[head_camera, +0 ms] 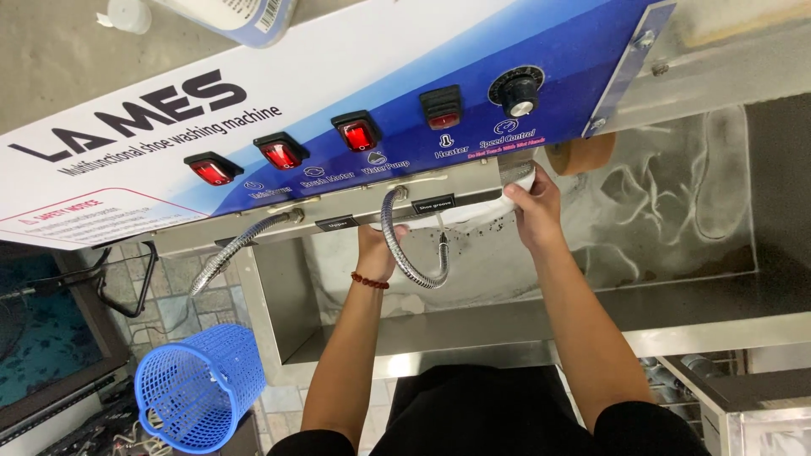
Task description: Cleaning a white sneaker using a specialized shoe washing machine.
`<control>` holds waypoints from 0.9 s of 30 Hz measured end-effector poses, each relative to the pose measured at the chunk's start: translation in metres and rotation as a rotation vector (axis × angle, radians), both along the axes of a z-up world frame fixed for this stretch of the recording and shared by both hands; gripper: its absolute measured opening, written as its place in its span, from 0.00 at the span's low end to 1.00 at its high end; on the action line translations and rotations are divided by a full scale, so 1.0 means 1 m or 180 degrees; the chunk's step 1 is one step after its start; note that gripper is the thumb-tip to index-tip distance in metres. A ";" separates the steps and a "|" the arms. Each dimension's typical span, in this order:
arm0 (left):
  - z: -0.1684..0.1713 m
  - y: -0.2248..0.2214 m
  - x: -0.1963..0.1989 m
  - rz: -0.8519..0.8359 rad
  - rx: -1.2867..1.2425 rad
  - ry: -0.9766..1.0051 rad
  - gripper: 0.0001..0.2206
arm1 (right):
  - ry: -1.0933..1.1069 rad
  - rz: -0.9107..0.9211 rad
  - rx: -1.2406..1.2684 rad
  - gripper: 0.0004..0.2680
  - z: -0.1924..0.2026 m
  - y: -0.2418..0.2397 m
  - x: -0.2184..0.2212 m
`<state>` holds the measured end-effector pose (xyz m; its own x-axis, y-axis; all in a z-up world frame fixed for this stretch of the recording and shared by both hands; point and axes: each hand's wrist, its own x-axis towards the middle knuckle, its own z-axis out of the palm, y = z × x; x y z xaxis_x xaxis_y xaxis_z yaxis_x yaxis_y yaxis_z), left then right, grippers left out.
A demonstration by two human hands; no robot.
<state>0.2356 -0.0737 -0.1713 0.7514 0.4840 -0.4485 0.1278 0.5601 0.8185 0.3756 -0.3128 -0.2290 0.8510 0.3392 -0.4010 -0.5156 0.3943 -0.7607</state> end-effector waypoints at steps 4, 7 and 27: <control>-0.106 0.026 -0.036 0.0026 -0.0262 0.0058 0.29 | -0.0006 -0.0088 0.0026 0.26 0.000 0.006 0.001; -0.100 0.026 -0.041 -0.0067 -0.0211 0.0094 0.29 | 0.0040 -0.0139 0.0006 0.27 0.010 0.005 -0.003; -0.068 0.003 -0.043 -0.0879 -0.1049 -0.1135 0.44 | -0.0650 0.0604 0.0098 0.33 0.021 -0.055 -0.015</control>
